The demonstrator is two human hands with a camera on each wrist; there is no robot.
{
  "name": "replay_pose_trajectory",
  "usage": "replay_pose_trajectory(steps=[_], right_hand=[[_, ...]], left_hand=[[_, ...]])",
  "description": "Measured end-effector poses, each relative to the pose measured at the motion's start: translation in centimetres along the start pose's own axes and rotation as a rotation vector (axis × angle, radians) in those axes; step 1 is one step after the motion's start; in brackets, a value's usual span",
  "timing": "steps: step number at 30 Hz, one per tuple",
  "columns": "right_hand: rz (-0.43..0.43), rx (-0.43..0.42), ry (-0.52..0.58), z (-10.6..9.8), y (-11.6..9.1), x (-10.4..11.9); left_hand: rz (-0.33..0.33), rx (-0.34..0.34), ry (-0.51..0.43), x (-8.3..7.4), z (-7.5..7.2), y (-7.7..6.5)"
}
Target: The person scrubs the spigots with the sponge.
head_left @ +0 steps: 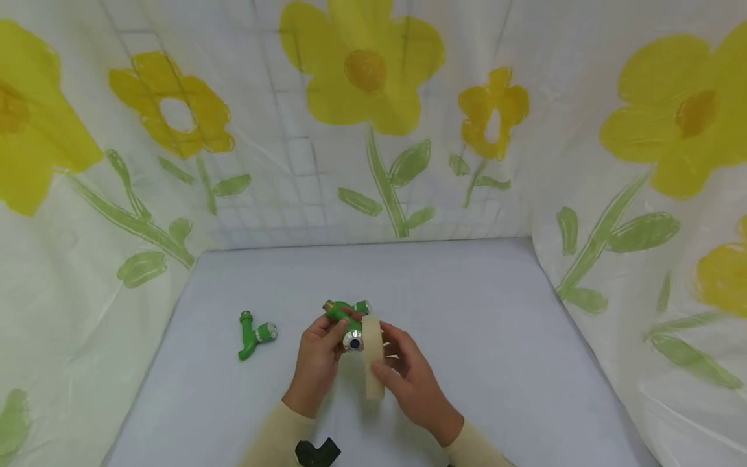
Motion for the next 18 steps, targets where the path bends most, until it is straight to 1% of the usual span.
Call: replay_pose_trajectory(steps=[2,5,6,9,11,12,13,15,18], right_hand=[[0.000,-0.051,0.018,-0.4,0.5,0.5],[0.046,-0.107,0.066,-0.9,1.1,1.0],[0.071,-0.109,0.082,-0.9,1.2,1.0],[0.147,-0.072,0.155,-0.1,0.6,0.5],[0.196,-0.052,0.198,0.6,0.1,0.2],[0.217,-0.044,0.221,0.8,0.0,0.0],[0.234,-0.048,0.244,0.7,0.0,-0.1],[0.248,-0.083,0.282,0.2,0.3,0.0],[0.216,-0.167,0.270,-1.1,1.1,0.1]], left_hand=[[-0.014,0.003,0.001,0.3,0.3,-0.2],[0.006,-0.023,-0.036,0.4,0.9,-0.3],[0.014,-0.046,-0.062,0.3,1.0,-0.3],[0.043,-0.112,-0.133,-0.3,0.9,0.1],[0.053,-0.149,-0.158,-0.4,0.7,0.3],[0.059,-0.166,-0.157,-0.4,0.6,0.3],[0.073,-0.178,-0.130,-0.3,0.6,0.3],[0.099,-0.194,-0.071,0.0,0.7,0.0],[0.149,-0.188,0.036,0.3,1.1,-0.6]])
Point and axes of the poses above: each hand's wrist, its own y-axis towards the middle knuckle, its own z-axis out of the palm, x = y × z, the point moved 2 cm from there along y, towards the middle knuckle, and after that the axes turned 5 degrees about -x, right-handed, at the moved point
